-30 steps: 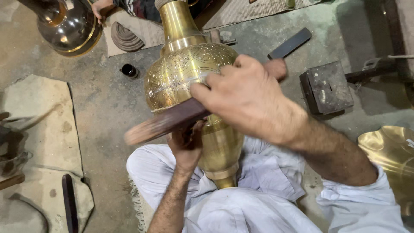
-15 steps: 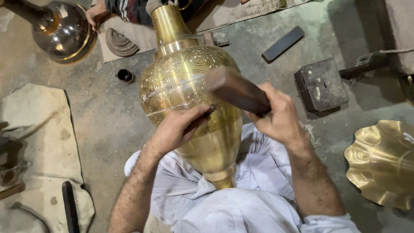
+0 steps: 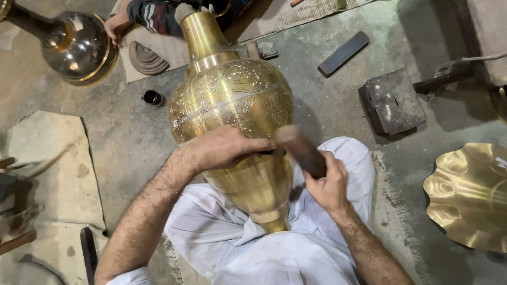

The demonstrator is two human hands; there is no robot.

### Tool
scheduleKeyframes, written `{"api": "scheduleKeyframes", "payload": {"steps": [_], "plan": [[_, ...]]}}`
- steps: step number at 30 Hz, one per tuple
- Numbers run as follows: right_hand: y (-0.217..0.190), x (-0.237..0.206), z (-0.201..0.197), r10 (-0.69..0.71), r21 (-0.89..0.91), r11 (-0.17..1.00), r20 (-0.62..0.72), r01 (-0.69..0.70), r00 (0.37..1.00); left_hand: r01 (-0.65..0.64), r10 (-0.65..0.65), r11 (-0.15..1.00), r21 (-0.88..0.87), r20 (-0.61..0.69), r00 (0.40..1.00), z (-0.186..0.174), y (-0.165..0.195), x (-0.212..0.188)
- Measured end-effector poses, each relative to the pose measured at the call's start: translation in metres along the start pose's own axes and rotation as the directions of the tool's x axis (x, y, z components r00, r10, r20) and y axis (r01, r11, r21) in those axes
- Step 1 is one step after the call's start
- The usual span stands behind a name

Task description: The person sits cross-legged on the floor with a large brass vase held between their legs. They hold a small chisel against the vase's engraved surface and repeatedly strike it with a wooden mallet, working the patterned decoration across different areas of the vessel.

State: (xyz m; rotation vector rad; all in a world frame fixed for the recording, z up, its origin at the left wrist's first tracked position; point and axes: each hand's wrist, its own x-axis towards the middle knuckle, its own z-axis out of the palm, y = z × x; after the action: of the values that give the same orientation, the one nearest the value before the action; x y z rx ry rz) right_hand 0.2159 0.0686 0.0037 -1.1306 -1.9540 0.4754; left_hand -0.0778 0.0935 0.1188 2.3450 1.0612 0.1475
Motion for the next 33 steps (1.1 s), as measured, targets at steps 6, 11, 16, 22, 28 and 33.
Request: {"api": "scheduleKeyframes", "payload": {"steps": [6, 11, 16, 22, 28, 33], "plan": [[0.003, 0.003, 0.0, 0.463, -0.089, 0.88, 0.372, -0.466, 0.805, 0.027, -0.027, 0.999, 0.019, -0.011, 1.0, -0.004, -0.002, 0.004], [0.006, -0.004, -0.001, 0.411, 0.369, 0.786, 0.286, -0.495, 0.866, 0.028, -0.027, 0.999, -0.014, 0.08, 0.996, -0.008, -0.004, 0.007], [0.007, -0.001, -0.012, 0.091, 0.017, 0.996, 0.062, -0.092, 0.994, 0.059, -0.062, 0.998, 0.027, 0.105, 0.993, -0.005, -0.004, 0.008], [0.015, 0.015, -0.021, 0.194, 0.117, 0.965, 0.295, -0.237, 0.936, 0.21, -0.211, 0.972, -0.103, 0.001, 0.977, 0.004, 0.005, -0.006], [0.028, 0.041, -0.019, 0.292, -0.173, 0.956, 0.517, -0.236, 0.804, 0.14, -0.326, 0.909, -0.392, -0.461, 0.825, 0.029, 0.022, -0.034], [0.019, 0.093, -0.03, 0.151, -0.272, 0.962, 0.537, 0.001, 0.83, 0.121, -0.311, 0.927, -0.356, -0.545, 0.779, 0.043, 0.02, -0.039]]}}
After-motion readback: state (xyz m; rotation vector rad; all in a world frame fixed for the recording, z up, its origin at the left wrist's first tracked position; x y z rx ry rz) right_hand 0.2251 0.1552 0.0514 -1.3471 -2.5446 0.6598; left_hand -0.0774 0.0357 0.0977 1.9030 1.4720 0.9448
